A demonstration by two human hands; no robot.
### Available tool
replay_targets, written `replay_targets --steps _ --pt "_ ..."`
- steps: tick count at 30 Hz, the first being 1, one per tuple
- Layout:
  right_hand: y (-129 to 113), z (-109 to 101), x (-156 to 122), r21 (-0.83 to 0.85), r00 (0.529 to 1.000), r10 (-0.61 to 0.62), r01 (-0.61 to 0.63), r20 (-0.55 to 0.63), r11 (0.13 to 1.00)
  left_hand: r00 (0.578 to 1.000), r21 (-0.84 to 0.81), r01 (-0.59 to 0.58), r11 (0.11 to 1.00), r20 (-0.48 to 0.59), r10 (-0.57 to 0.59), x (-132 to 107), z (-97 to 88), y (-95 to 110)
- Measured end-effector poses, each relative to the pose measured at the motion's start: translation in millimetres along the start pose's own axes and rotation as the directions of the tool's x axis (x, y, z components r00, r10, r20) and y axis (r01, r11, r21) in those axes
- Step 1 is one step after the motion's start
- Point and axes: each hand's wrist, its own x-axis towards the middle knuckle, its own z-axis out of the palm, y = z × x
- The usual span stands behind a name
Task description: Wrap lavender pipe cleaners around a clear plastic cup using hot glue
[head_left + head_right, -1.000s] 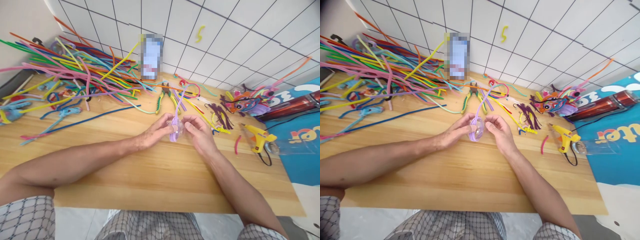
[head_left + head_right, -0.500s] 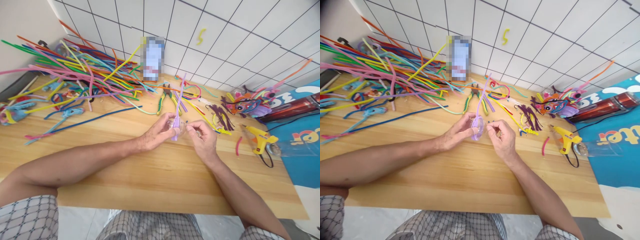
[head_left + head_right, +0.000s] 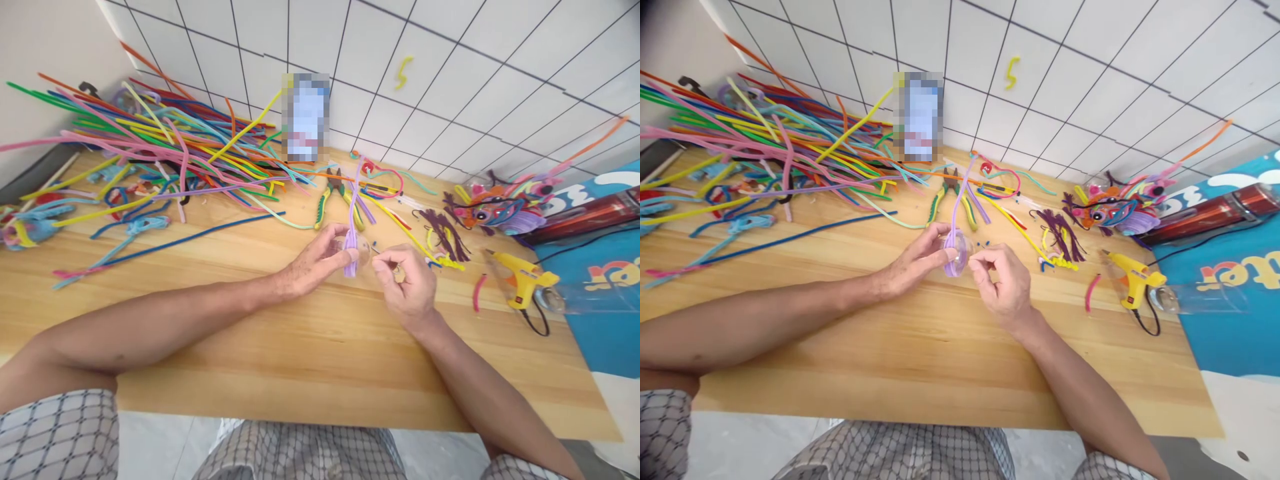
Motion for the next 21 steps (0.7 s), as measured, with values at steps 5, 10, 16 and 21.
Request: replay_targets --steps 5,10,16,21 --pt "1.7 7.1 1.4 -0.048 0.999 -0.011 0.014 0.051 0.999 1.000 -0.025 0.015 1.000 0.018 -0.015 0.7 1.5 1.6" --pt "15.7 1.0 4.8 -0.037 0.994 0.101 -0.099 0.046 0.994 1.000 0.005 0.018 1.000 -0.026 -0.018 2.2 -1.0 -1.8" --pt "17.4 -1.9 0.3 -0.105 0.999 -0.037 0.036 -0.014 0.994 0.999 0.007 0.023 1.000 -0.039 -0.023 2.2 -0.6 0.7" --pt "18.4 6.2 -9.8 -0.209 0.980 -0.196 0.199 0.035 0.958 0.998 -0.004 0.012 1.000 -0.062 -0.012 3.4 0.8 3.4"
